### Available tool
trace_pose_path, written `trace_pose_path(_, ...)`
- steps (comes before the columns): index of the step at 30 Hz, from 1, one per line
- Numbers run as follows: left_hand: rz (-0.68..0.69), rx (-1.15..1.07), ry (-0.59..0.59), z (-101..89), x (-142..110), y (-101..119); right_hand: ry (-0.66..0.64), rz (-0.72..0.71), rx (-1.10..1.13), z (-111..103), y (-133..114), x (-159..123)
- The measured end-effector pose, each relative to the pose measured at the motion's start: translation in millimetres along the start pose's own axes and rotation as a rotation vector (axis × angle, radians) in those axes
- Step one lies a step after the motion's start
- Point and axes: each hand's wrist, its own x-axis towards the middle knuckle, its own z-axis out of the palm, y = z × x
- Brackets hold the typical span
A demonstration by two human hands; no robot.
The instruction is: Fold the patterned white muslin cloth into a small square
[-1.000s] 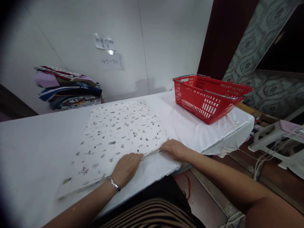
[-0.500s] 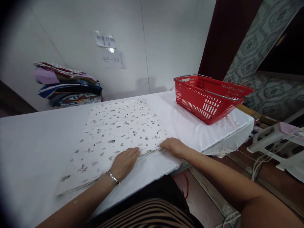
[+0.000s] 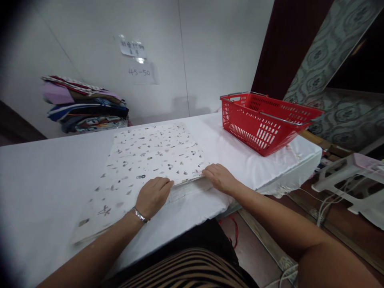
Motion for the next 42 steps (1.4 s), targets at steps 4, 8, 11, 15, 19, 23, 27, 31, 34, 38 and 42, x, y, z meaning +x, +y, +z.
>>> trace_pose_path(4, 0.166, -0.028, -0.073, 6.8, -4, 3, -0.074, -0.093, -0.004, 5, -1, -3)
trace_pose_path(8, 0.212, -0.017, -0.152, 7.1, -8, 12, -0.108, -0.135, -0.005, 5, -5, -8)
trace_pose_path(11, 0.217, 0.008, -0.178, 4.7, -10, 15, -0.118, -0.123, -0.01, 2, -5, -10)
trace_pose_path(15, 0.198, 0.024, -0.186, 2.8, -10, 18, -0.135, -0.139, 0.024, 1, -4, -11)
trace_pose_path(19, 0.18, 0.01, -0.177, 2.7, -11, 20, -0.152, -0.158, 0.044, 1, -4, -12)
trace_pose_path(23, 0.165, -0.006, -0.173, 3.0, -13, 21, -0.186, -0.153, 0.08, -3, -5, -14)
trace_pose_path(27, 0.129, -0.091, -0.161, 0.9, -18, 21, -0.217, -0.199, 0.129, -9, -3, -17)
trace_pose_path(31, 0.103, -0.096, -0.197, -3.6, -19, 22, -0.216, -0.221, 0.112, -10, 0, -18)
trace_pose_path(34, 0.095, -0.044, -0.238, -6.1, -17, 27, -0.216, -0.196, 0.09, -6, -1, -17)
trace_pose_path(38, 0.059, -0.006, -0.279, -6.4, -10, 33, -0.217, -0.146, 0.084, -3, -4, -18)
trace_pose_path(42, 0.01, -0.04, -0.254, -11.9, 0, 26, -0.167, -0.101, 0.071, -9, -1, -15)
